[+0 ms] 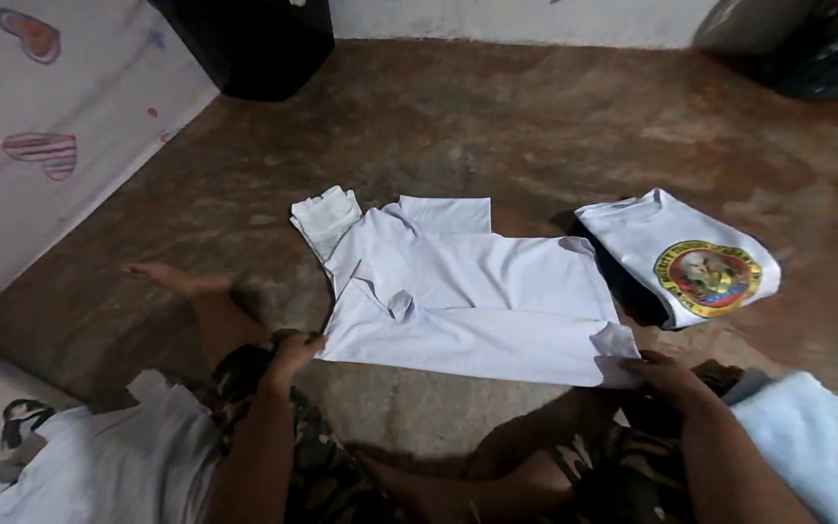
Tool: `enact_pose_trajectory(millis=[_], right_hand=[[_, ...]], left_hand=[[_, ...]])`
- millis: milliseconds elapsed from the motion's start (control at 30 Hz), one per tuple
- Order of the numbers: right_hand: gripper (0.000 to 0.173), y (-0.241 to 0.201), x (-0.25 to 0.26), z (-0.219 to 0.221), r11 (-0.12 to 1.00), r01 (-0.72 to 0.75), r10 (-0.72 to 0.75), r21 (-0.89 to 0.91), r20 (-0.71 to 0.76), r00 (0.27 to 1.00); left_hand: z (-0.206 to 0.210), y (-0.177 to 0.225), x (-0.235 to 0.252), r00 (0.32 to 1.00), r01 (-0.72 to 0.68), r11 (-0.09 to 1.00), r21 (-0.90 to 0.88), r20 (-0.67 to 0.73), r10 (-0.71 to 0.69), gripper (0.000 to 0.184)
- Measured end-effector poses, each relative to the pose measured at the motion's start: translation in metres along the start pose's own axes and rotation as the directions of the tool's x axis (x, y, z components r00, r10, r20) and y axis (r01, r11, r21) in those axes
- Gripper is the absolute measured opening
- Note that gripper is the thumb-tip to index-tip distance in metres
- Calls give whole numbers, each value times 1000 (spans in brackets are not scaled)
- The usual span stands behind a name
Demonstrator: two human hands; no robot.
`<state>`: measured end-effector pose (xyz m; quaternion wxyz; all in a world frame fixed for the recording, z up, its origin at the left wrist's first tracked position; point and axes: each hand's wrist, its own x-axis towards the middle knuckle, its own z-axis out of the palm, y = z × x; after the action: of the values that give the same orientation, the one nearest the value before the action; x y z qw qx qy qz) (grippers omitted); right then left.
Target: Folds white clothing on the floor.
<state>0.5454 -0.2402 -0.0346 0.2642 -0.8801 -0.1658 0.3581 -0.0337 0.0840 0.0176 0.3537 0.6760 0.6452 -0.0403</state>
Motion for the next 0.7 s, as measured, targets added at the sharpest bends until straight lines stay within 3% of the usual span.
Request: enact_pose_trajectory(millis=[100,200,300,367,400,467,533,600,700], right_hand=[[49,-4,-2,2,1000,29,-28,-4,37,999],[49,-9,-5,2,998,61,-60,-26,19,998],[41,-17,-13,-9,986,164,-160,26,-111,981],[37,-20,-22,-15,973,206,-190,102,-142,971],[38,-18,-25,-17,976,190,-178,104,-115,977],[39,-11,-25,-15,994,105,-105,16,-13,994],[39,-5,-21,-12,994,59,-54,-96,55,997],[41,-1,-12,-11,986,66,-54,-156,81,995],[44,-1,-6,-12,969,84,-53,-230,137,989]], left_hand=[[12,0,6,1000,-14,991,135,20,12,54],[12,3,5,1000,-21,994,104,8,20,44],[-1,0,-11,996,-75,970,-233,-73,60,44],[-12,-12,-22,994,-109,881,-460,-29,108,45],[-17,-16,-28,994,-82,867,-491,20,106,46],[-22,-15,-36,993,5,923,-386,113,42,47],[-24,-11,-35,983,52,988,-148,184,-24,45],[-22,-13,-30,965,41,997,60,258,-55,41],[-18,-13,-28,947,47,985,168,305,-97,37]])
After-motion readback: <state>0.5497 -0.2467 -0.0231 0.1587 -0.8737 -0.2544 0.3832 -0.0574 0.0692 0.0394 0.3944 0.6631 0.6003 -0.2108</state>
